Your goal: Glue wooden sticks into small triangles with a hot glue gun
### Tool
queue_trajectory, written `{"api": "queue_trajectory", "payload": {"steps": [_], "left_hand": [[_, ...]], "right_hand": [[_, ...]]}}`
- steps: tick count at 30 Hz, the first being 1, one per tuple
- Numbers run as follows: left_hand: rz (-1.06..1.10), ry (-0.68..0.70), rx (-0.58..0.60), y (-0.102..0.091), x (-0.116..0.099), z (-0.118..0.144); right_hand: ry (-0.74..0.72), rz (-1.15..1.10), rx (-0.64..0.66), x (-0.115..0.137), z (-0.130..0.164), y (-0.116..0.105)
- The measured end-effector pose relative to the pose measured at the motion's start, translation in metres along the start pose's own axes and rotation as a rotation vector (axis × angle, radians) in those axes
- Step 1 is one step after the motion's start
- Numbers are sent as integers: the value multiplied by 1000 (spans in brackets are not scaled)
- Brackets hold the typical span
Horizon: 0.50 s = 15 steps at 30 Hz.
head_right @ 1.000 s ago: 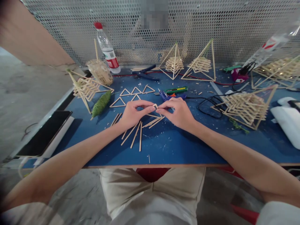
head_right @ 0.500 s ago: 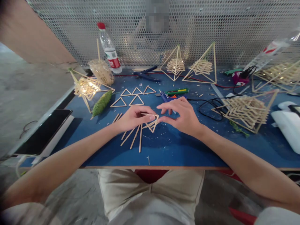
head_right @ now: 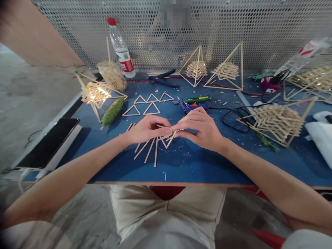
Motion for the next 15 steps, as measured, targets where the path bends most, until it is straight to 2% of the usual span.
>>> {"api": "queue_trajectory", "payload": {"steps": [6, 11, 15], "left_hand": [[-67, -2, -13, 0, 0, 2], [-81, 27, -45, 2, 0, 2], [-86, 48, -113, 2, 1, 2]], "right_hand": [[-1, 16, -32, 1, 0, -1], [-16, 89, -136, 2, 2, -2], [-17, 129, -201, 3, 3, -3]]}}
Point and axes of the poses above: each hand's wrist, its own z-axis away from the middle knuckle, its own y-axis out of the palm, x = y × z, the point moved 4 cm from there along -z, towards the middle knuckle, and after that the axes turned 14 degrees about y, right-handed, at the moved point
